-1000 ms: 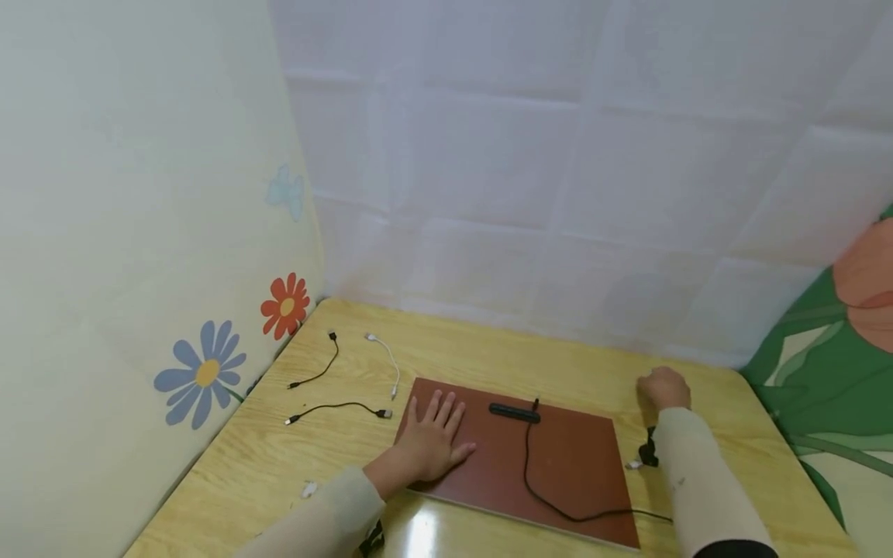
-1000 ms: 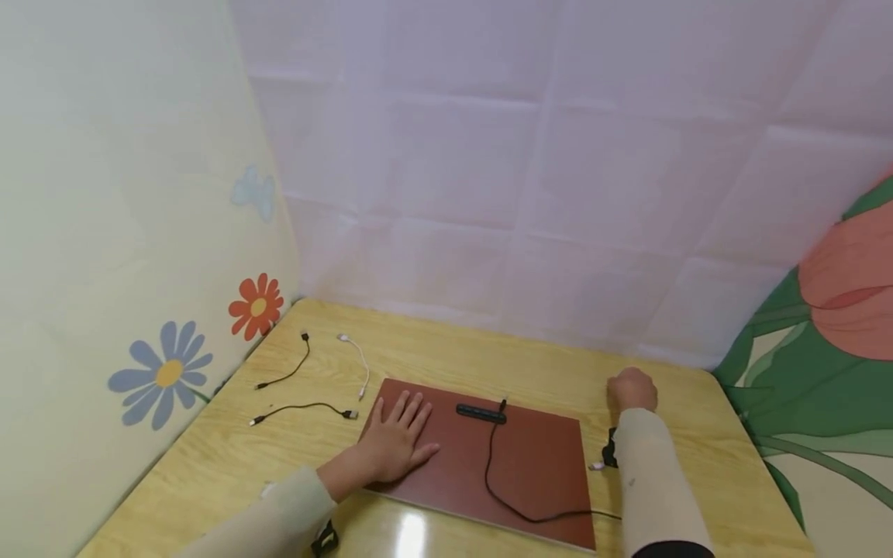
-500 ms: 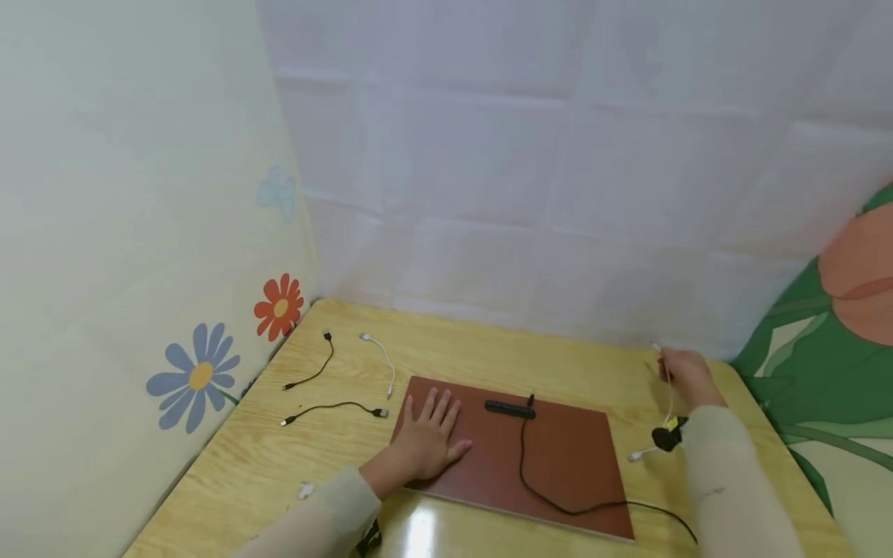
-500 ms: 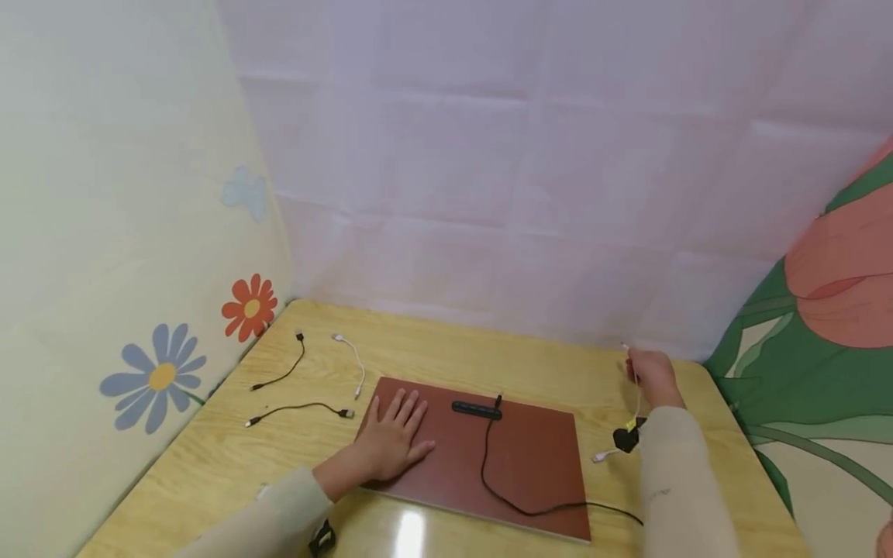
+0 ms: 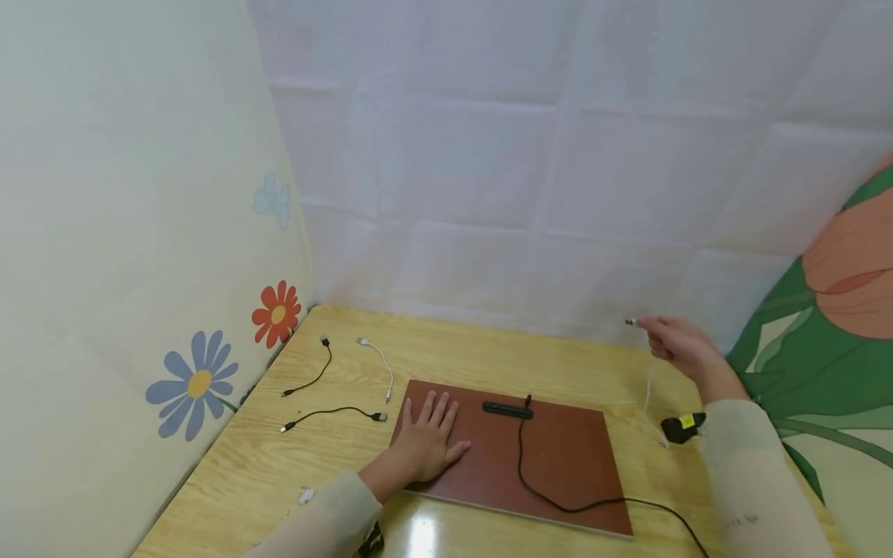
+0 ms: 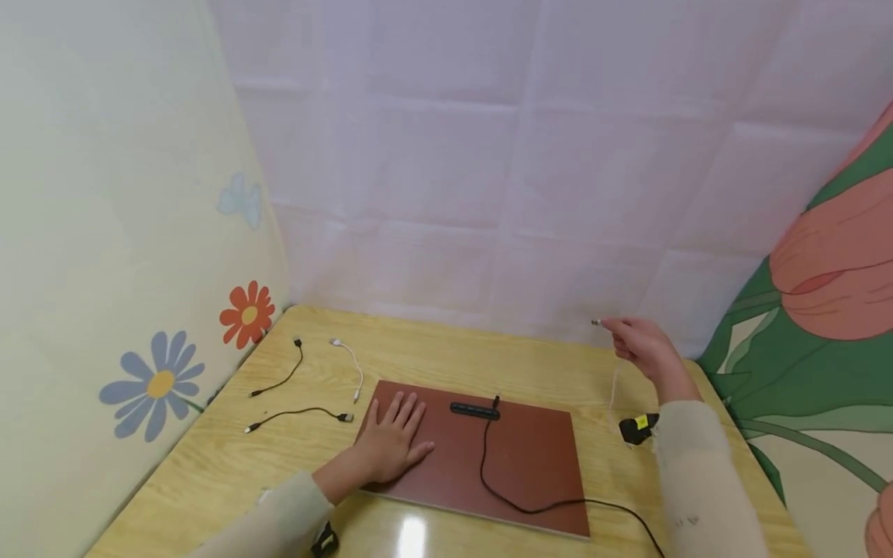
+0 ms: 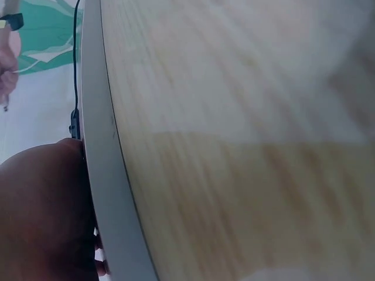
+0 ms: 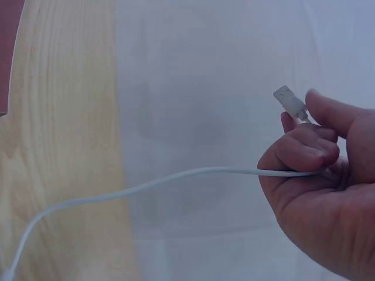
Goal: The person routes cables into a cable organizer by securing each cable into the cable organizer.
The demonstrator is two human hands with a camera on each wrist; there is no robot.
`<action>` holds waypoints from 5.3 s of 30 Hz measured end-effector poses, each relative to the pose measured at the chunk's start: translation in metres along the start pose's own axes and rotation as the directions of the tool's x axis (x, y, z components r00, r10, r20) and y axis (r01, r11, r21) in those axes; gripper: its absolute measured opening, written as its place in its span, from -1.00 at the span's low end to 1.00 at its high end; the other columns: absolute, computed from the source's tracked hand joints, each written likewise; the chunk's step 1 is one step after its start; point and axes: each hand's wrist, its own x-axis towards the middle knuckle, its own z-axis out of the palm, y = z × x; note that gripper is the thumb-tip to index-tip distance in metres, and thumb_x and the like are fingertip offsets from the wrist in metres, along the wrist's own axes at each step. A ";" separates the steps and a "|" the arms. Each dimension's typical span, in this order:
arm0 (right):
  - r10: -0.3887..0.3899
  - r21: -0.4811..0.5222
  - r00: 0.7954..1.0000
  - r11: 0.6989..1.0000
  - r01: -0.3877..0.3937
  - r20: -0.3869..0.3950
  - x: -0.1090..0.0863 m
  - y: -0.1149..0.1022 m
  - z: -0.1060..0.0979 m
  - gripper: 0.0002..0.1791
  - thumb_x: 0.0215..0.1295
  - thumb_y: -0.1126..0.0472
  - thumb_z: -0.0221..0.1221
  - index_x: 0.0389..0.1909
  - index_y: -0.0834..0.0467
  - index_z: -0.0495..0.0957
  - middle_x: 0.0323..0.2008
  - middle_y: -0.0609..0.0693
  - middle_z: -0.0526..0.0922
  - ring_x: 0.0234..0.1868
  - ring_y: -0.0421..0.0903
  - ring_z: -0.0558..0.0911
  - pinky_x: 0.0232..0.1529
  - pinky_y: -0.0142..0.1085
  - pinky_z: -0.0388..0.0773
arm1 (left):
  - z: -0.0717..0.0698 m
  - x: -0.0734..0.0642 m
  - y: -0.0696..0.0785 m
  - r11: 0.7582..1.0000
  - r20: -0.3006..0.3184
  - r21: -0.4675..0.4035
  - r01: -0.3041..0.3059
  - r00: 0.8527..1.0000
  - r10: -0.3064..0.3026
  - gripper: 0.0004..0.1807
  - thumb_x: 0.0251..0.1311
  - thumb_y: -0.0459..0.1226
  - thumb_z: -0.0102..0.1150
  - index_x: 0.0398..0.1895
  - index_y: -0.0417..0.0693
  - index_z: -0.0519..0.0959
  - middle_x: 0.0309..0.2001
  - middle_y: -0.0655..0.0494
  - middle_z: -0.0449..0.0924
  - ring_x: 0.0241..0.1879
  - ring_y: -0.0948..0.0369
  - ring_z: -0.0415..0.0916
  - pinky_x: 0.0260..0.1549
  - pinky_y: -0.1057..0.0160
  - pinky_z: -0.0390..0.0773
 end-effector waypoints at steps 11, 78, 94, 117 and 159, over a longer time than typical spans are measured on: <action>-0.367 -0.571 0.905 0.800 0.187 -0.218 -0.038 -0.082 0.059 -0.41 0.50 -0.24 0.01 0.08 0.23 0.50 -0.14 0.19 0.56 -0.24 0.04 0.49 -0.34 -0.23 0.46 | -0.015 0.008 0.003 0.999 0.079 0.042 0.029 0.996 -0.032 -0.15 0.49 0.31 -0.39 0.63 0.01 0.02 0.63 -0.04 -0.11 0.60 -0.08 -0.20 0.43 -0.35 -0.07; -0.034 -0.027 0.996 0.999 0.032 -0.077 0.020 -0.008 0.186 -0.61 0.43 0.27 0.23 0.12 0.47 0.54 -0.14 0.19 0.74 -0.32 -0.24 0.69 0.04 -0.01 0.64 | -0.046 0.011 0.046 0.733 -0.075 -0.640 -0.229 0.969 0.237 -0.84 0.46 -0.24 0.14 -0.35 0.03 0.52 -0.61 0.25 0.52 -0.70 0.39 0.40 -0.70 0.43 0.43; -0.108 -0.385 0.992 0.920 0.077 -0.061 0.018 0.038 0.206 -0.82 0.34 0.28 0.30 -0.13 0.30 0.69 -0.36 0.03 0.76 -0.41 -0.16 0.68 -0.35 -0.31 0.61 | -0.033 0.005 0.065 0.850 0.060 -0.468 -0.241 0.951 0.303 -0.78 0.42 -0.33 0.12 -0.44 0.07 0.44 -0.68 0.32 0.47 -0.77 0.46 0.44 -0.67 0.46 0.45; -0.161 -0.535 0.987 0.835 0.126 -0.019 0.019 0.051 0.212 -0.84 0.29 0.23 0.35 -0.18 0.22 0.71 -0.35 -0.02 0.74 -0.33 -0.14 0.61 -0.29 -0.25 0.54 | -0.032 0.003 0.079 0.930 0.207 -0.334 -0.155 0.950 0.233 -0.82 0.40 -0.34 0.08 -0.38 0.10 0.46 -0.60 0.22 0.46 -0.70 0.30 0.43 -0.75 0.38 0.45; -0.198 -0.757 0.980 0.639 0.138 0.012 0.015 0.037 0.225 -0.74 0.33 0.20 0.34 -0.13 0.33 0.67 -0.27 0.15 0.74 -0.26 0.06 0.70 -0.23 -0.07 0.65 | -0.043 -0.016 0.093 0.987 0.228 -0.147 -0.071 0.968 0.104 -0.71 0.37 -0.09 0.14 -0.55 0.11 0.55 -0.51 0.20 0.53 -0.53 0.24 0.46 -0.58 0.20 0.49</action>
